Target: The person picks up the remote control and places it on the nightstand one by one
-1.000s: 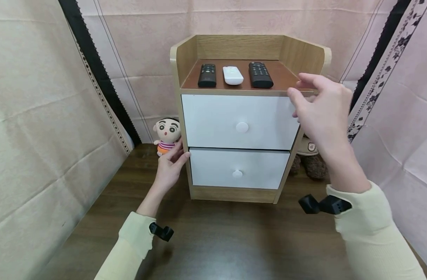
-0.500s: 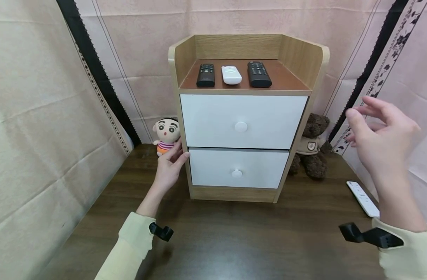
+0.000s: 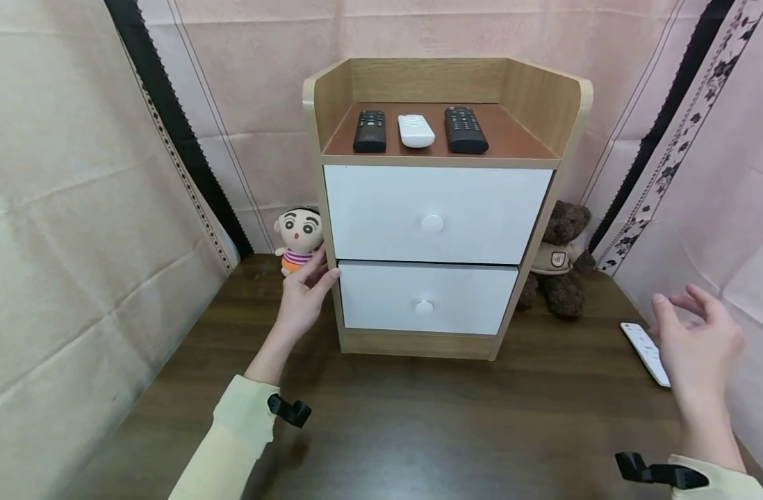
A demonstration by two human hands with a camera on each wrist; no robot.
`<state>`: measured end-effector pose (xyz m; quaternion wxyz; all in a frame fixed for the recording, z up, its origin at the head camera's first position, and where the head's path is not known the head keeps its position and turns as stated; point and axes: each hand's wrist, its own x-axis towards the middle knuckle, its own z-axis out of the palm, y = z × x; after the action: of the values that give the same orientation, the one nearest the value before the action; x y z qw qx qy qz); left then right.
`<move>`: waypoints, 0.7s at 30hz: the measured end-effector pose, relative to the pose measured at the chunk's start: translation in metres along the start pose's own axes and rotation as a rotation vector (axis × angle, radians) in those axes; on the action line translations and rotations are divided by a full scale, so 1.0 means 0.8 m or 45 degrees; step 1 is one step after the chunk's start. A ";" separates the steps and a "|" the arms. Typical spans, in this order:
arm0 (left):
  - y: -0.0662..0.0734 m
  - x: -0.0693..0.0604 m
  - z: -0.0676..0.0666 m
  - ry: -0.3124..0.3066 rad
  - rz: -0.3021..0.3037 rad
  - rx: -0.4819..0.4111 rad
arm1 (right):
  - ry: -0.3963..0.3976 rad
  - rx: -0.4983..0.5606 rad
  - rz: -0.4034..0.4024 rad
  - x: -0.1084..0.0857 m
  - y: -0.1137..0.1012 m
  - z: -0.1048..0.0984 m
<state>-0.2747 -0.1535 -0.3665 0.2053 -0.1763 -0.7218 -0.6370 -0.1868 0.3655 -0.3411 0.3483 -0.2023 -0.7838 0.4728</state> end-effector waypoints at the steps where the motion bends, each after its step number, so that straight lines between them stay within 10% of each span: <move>1: 0.000 0.000 0.000 0.002 -0.003 -0.001 | 0.006 -0.010 0.009 0.000 0.009 0.000; 13: -0.004 0.002 -0.001 -0.005 0.018 0.003 | 0.178 -0.125 0.166 0.000 0.100 0.006; 21: -0.003 0.000 0.000 -0.006 0.019 0.008 | -0.007 -0.298 0.180 -0.003 0.134 0.005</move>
<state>-0.2761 -0.1540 -0.3683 0.2089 -0.1824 -0.7229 -0.6328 -0.1897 0.4120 -0.4382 0.2862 -0.2949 -0.8182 0.4021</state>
